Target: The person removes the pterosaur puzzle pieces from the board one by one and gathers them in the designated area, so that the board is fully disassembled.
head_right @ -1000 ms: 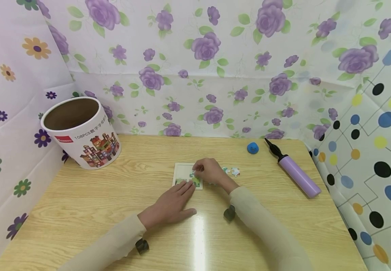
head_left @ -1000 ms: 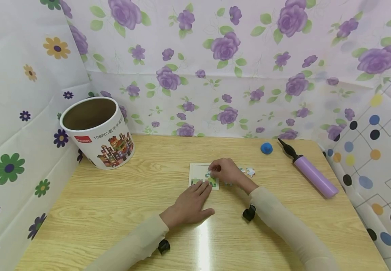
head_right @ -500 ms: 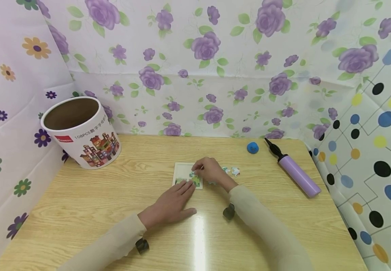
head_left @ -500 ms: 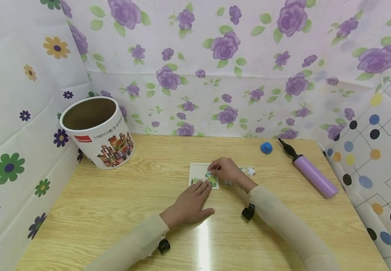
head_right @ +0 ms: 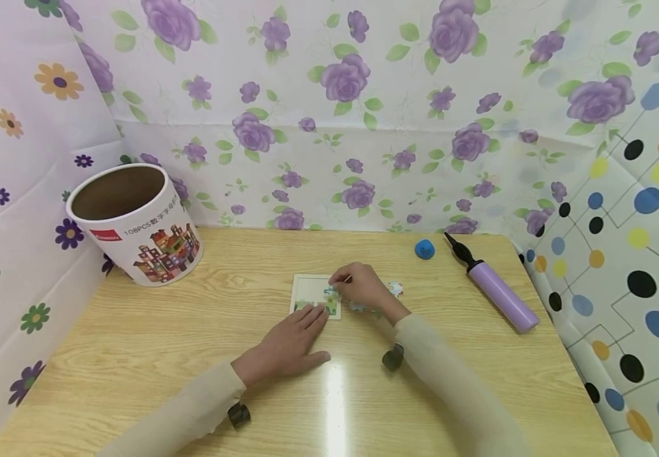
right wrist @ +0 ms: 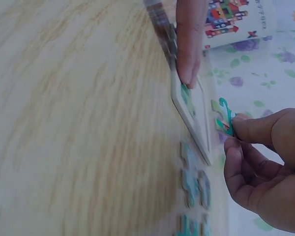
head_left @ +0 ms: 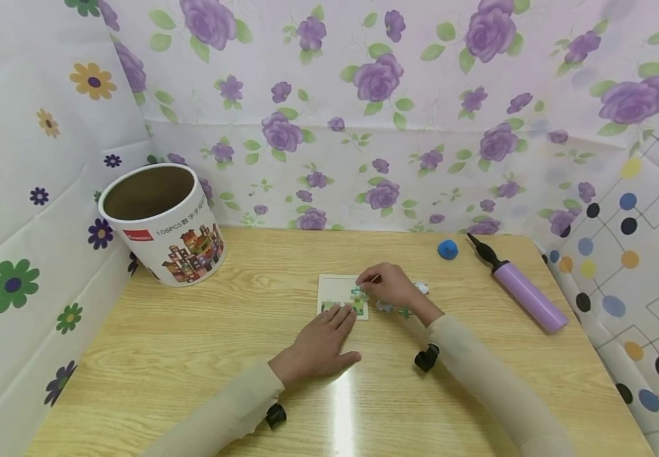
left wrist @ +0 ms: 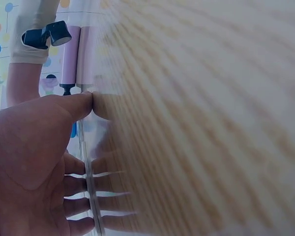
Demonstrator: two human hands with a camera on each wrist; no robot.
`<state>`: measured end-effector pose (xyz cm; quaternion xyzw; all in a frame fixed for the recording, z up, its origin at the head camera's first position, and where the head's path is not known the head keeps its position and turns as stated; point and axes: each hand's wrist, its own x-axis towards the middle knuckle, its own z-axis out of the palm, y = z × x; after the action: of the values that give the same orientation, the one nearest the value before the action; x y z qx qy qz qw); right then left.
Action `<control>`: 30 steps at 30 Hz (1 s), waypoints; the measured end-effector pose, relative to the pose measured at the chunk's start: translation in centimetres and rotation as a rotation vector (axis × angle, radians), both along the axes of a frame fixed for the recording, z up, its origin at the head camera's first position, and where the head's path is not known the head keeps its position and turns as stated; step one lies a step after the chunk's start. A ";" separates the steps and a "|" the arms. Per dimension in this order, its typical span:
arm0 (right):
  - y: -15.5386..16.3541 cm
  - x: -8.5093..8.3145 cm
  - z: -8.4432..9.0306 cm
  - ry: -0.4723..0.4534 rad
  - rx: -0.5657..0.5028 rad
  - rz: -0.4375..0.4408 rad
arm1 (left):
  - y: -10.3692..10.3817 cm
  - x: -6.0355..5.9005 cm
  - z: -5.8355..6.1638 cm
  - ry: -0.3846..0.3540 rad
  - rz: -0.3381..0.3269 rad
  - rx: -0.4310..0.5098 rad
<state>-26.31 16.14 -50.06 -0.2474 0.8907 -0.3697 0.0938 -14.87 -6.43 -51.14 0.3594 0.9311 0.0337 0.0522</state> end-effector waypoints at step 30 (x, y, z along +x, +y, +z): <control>9.7 2.6 0.8 0.074 0.077 -0.126 | 0.0 0.2 0.2 -0.014 0.002 0.014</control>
<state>-23.67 25.88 -49.23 -0.2009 0.9208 -0.3310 0.0467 -14.66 -6.38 -50.92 0.3587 0.9308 0.0430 0.0562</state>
